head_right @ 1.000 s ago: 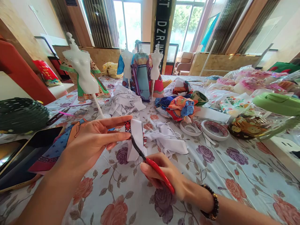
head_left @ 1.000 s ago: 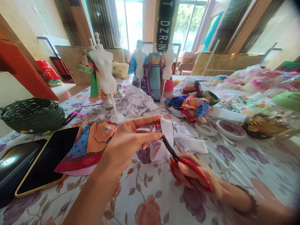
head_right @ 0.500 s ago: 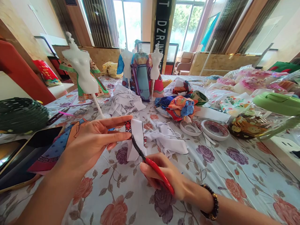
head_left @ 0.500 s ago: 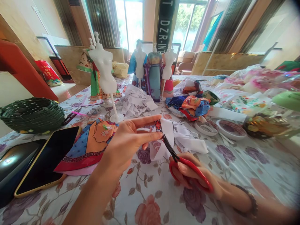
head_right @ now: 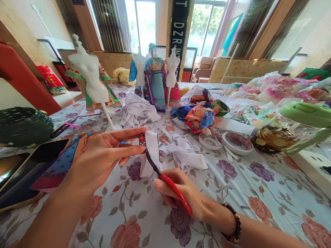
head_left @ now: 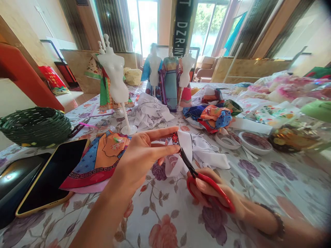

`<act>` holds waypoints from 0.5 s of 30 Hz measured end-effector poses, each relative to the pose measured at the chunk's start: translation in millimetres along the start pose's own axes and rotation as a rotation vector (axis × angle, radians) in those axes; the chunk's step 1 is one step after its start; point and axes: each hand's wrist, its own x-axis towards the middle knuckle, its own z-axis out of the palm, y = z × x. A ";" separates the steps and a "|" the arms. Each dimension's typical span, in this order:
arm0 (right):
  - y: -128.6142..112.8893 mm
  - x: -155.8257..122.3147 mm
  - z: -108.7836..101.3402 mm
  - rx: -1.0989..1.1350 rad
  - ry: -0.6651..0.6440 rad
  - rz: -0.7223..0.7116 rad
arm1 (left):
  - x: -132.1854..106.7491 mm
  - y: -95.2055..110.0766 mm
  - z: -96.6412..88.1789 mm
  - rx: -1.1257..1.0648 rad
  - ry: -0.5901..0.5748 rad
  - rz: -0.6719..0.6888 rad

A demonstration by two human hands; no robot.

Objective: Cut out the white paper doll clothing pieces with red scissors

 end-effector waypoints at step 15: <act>-8.5 -1.2 2.6 -0.011 -0.004 -0.001 | 2.4 -0.6 0.9 -0.039 -0.034 0.001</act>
